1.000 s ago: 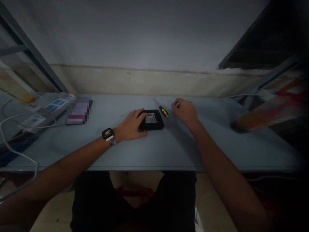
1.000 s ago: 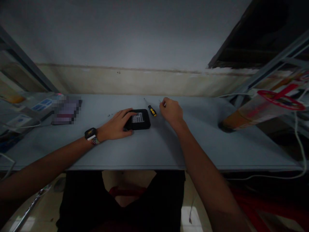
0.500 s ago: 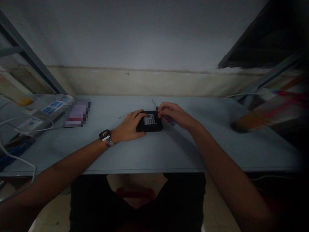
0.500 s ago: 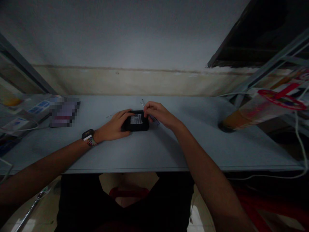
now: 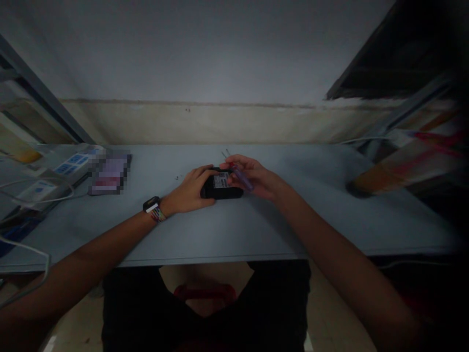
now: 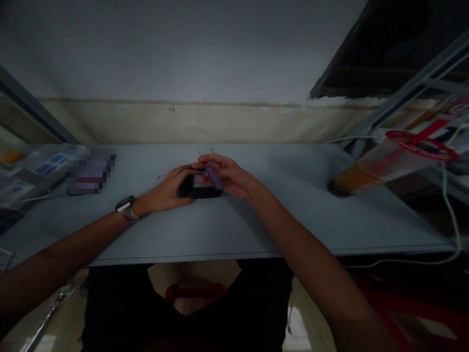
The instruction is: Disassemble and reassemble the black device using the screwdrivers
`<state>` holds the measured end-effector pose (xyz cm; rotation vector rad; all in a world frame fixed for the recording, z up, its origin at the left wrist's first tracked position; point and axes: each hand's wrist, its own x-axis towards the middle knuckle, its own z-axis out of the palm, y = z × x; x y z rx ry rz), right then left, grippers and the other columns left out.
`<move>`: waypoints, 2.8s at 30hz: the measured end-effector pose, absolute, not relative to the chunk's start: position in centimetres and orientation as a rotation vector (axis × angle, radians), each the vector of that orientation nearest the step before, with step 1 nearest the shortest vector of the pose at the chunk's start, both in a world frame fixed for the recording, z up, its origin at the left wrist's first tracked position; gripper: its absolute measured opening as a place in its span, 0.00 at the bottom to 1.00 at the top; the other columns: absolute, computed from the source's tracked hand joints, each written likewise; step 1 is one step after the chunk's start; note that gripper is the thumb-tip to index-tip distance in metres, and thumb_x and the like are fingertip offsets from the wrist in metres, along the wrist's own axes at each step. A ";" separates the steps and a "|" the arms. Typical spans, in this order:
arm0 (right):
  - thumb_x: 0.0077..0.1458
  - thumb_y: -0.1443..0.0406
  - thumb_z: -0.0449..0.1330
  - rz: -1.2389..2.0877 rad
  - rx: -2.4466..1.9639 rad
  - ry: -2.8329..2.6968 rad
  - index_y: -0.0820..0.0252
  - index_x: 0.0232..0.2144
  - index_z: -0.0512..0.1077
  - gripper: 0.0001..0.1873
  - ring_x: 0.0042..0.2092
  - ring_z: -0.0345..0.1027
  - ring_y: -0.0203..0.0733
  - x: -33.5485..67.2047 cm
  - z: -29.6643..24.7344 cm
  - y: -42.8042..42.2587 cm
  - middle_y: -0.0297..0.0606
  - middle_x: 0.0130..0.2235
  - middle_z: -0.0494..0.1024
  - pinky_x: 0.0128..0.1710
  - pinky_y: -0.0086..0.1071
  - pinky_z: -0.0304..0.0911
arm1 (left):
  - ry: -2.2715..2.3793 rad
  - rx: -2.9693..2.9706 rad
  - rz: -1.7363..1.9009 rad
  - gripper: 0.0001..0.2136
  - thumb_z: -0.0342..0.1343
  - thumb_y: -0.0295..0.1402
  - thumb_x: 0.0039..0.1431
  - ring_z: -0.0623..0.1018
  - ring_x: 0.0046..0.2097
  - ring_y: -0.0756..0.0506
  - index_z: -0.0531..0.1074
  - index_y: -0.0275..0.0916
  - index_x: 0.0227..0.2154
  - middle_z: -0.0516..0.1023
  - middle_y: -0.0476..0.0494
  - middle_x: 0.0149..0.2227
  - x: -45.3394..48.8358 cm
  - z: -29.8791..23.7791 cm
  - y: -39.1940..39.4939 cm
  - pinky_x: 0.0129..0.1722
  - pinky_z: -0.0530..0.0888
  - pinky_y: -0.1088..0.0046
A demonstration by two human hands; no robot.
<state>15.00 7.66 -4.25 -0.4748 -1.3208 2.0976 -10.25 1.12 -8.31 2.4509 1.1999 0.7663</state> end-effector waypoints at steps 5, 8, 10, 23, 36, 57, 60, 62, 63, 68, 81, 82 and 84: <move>0.48 0.65 0.79 2.101 -0.512 -1.354 0.56 0.45 0.81 0.21 0.32 0.82 0.33 14.2 -4.8 7.0 0.33 0.43 0.88 0.34 0.24 0.79 | 1.175 2.472 0.800 0.38 0.67 0.39 0.55 0.67 0.71 0.27 0.61 0.39 0.68 0.64 0.27 0.71 -10.3 -8.6 1.3 0.71 0.64 0.39; 0.51 0.59 0.77 2.076 -0.565 -1.362 0.60 0.43 0.81 0.19 0.28 0.79 0.34 13.8 -4.6 6.7 0.35 0.37 0.88 0.29 0.26 0.76 | 1.171 2.479 0.795 0.37 0.66 0.39 0.57 0.66 0.72 0.27 0.61 0.39 0.68 0.63 0.26 0.72 -10.3 -8.6 1.2 0.71 0.64 0.39; 0.53 0.57 0.74 2.039 -0.586 -1.353 0.60 0.39 0.80 0.16 0.25 0.76 0.34 13.6 -4.4 6.6 0.33 0.31 0.85 0.25 0.25 0.72 | 1.179 2.481 0.785 0.36 0.66 0.40 0.58 0.65 0.73 0.27 0.61 0.38 0.68 0.63 0.26 0.72 -10.3 -8.5 1.1 0.72 0.63 0.39; 0.58 0.60 0.62 1.861 -0.577 -1.730 0.57 0.36 0.73 0.08 0.22 0.63 0.32 14.3 -3.9 6.3 0.29 0.25 0.73 0.19 0.26 0.54 | 1.212 2.510 0.728 0.36 0.66 0.39 0.58 0.64 0.73 0.27 0.62 0.37 0.66 0.62 0.24 0.72 -10.2 -8.3 1.0 0.72 0.63 0.39; 0.55 0.68 0.59 1.478 -0.539 -2.177 0.56 0.32 0.69 0.02 0.27 0.62 0.33 14.4 -3.0 4.5 0.28 0.26 0.72 0.27 0.28 0.56 | 1.247 2.546 0.753 0.37 0.68 0.41 0.54 0.66 0.71 0.27 0.64 0.38 0.66 0.65 0.26 0.70 -10.1 -8.3 0.9 0.72 0.64 0.41; 0.64 0.65 0.55 1.323 -0.828 -2.169 0.55 0.30 0.68 0.08 0.16 0.63 0.29 13.9 -2.0 2.7 0.27 0.24 0.78 0.16 0.25 0.56 | 1.277 2.537 0.754 0.37 0.70 0.42 0.53 0.68 0.69 0.28 0.66 0.41 0.65 0.66 0.31 0.68 -10.1 -7.9 0.8 0.71 0.66 0.41; 0.63 0.66 0.55 1.341 -0.857 -2.143 0.55 0.31 0.69 0.08 0.15 0.64 0.29 14.0 -1.9 2.7 0.28 0.24 0.78 0.15 0.25 0.56 | 1.279 2.538 0.746 0.38 0.70 0.42 0.53 0.68 0.69 0.28 0.65 0.41 0.65 0.66 0.30 0.69 -10.1 -7.8 0.8 0.71 0.66 0.40; 0.63 0.66 0.55 1.345 -0.863 -2.137 0.56 0.30 0.69 0.08 0.15 0.64 0.30 14.0 -2.0 2.7 0.28 0.24 0.78 0.16 0.25 0.57 | 1.280 2.536 0.735 0.38 0.70 0.42 0.53 0.68 0.69 0.27 0.65 0.40 0.65 0.65 0.29 0.69 -10.1 -7.8 0.8 0.71 0.66 0.41; 0.63 0.65 0.55 1.352 -0.862 -2.136 0.56 0.30 0.69 0.08 0.16 0.65 0.30 14.0 -2.0 2.7 0.28 0.24 0.78 0.16 0.25 0.58 | 1.282 2.536 0.729 0.38 0.70 0.42 0.53 0.68 0.68 0.27 0.66 0.39 0.65 0.65 0.29 0.69 -10.1 -7.8 0.8 0.71 0.65 0.41; 0.63 0.65 0.55 1.360 -0.853 -2.132 0.56 0.30 0.69 0.08 0.16 0.66 0.31 13.7 -2.0 2.4 0.29 0.24 0.78 0.16 0.25 0.59 | 1.279 2.532 0.740 0.38 0.70 0.43 0.52 0.69 0.68 0.27 0.65 0.41 0.65 0.65 0.30 0.69 -10.2 -7.9 0.8 0.70 0.65 0.39; 0.61 0.67 0.55 0.880 -0.785 -2.281 0.55 0.24 0.66 0.12 0.23 0.59 0.32 12.8 -2.4 1.3 0.27 0.20 0.67 0.27 0.31 0.55 | 1.243 2.547 0.774 0.38 0.70 0.43 0.54 0.69 0.67 0.28 0.65 0.43 0.66 0.66 0.31 0.68 -10.3 -8.0 0.8 0.69 0.66 0.41; 0.61 0.68 0.55 0.846 -0.783 -2.292 0.56 0.24 0.66 0.12 0.23 0.59 0.33 12.7 -2.4 1.2 0.27 0.20 0.66 0.28 0.32 0.54 | 1.241 2.551 0.781 0.37 0.70 0.43 0.54 0.69 0.67 0.28 0.65 0.42 0.66 0.66 0.31 0.68 -10.3 -8.1 0.8 0.69 0.67 0.42; 0.61 0.68 0.54 0.820 -0.798 -2.289 0.56 0.25 0.66 0.11 0.23 0.58 0.33 12.6 -2.5 1.0 0.26 0.20 0.66 0.28 0.32 0.53 | 1.244 2.557 0.785 0.37 0.70 0.43 0.54 0.69 0.67 0.28 0.65 0.41 0.66 0.66 0.30 0.68 -10.3 -8.1 0.9 0.69 0.67 0.42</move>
